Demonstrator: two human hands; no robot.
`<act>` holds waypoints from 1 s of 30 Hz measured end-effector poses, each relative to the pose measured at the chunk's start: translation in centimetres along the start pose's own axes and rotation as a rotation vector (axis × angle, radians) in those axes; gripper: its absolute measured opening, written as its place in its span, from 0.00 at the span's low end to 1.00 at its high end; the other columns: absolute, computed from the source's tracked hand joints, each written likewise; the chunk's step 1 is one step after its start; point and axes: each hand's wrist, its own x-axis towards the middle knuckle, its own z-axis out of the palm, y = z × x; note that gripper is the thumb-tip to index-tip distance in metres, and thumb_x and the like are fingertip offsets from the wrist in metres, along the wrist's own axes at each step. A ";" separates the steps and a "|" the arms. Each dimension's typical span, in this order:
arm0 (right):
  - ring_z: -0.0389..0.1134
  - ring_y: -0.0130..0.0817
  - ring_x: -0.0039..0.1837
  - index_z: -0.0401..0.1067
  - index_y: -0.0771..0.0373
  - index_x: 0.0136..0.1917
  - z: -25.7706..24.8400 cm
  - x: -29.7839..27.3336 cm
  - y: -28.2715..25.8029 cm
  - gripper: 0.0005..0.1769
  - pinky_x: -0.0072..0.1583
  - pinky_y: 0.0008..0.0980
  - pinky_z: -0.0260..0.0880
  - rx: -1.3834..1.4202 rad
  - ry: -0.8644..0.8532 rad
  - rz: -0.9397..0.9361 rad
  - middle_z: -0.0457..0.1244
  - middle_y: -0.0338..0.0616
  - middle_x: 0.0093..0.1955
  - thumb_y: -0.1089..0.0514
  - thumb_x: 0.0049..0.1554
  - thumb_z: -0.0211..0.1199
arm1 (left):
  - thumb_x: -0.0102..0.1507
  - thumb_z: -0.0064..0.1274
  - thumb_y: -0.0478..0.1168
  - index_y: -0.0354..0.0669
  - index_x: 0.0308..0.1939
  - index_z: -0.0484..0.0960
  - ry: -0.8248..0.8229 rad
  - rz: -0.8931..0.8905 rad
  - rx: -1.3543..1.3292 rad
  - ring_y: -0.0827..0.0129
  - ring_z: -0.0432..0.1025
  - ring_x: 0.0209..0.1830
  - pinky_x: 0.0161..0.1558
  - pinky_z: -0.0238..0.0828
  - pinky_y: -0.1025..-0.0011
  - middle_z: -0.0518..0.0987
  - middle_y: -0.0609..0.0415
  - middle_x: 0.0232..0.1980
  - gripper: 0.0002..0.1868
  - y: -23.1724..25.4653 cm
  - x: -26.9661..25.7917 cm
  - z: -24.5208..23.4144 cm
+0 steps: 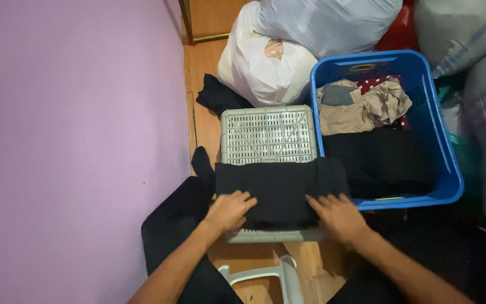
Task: The person folds several garments by hand on a small plastic stool and places them into a blue bin. They handle black, beige, and maroon items, smoothing and folding each piece before stacking them in the bin.
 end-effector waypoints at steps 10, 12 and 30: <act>0.66 0.40 0.72 0.68 0.49 0.70 1.4 1.7 2.0 0.29 0.72 0.43 0.69 0.434 -0.148 0.458 0.67 0.43 0.68 0.49 0.56 0.66 | 0.61 0.58 0.55 0.46 0.49 0.82 -0.021 -0.389 -0.194 0.55 0.72 0.60 0.59 0.72 0.54 0.79 0.51 0.53 0.21 2.4 1.3 -0.7; 0.59 0.45 0.75 0.64 0.49 0.69 0.6 3.0 1.9 0.35 0.73 0.49 0.63 0.354 0.084 0.362 0.61 0.45 0.72 0.49 0.50 0.71 | 0.64 0.55 0.56 0.47 0.54 0.81 0.124 -0.486 -0.281 0.53 0.73 0.60 0.61 0.73 0.53 0.79 0.50 0.56 0.22 3.1 2.6 -0.5; 0.68 0.46 0.68 0.65 0.56 0.71 1.9 3.4 1.2 0.46 0.69 0.44 0.66 0.669 -0.240 0.301 0.67 0.52 0.65 0.53 0.41 0.76 | 0.56 0.57 0.73 0.50 0.80 0.43 0.146 -0.872 -0.442 0.45 0.38 0.81 0.74 0.38 0.40 0.38 0.40 0.83 0.61 6.3 2.2 4.2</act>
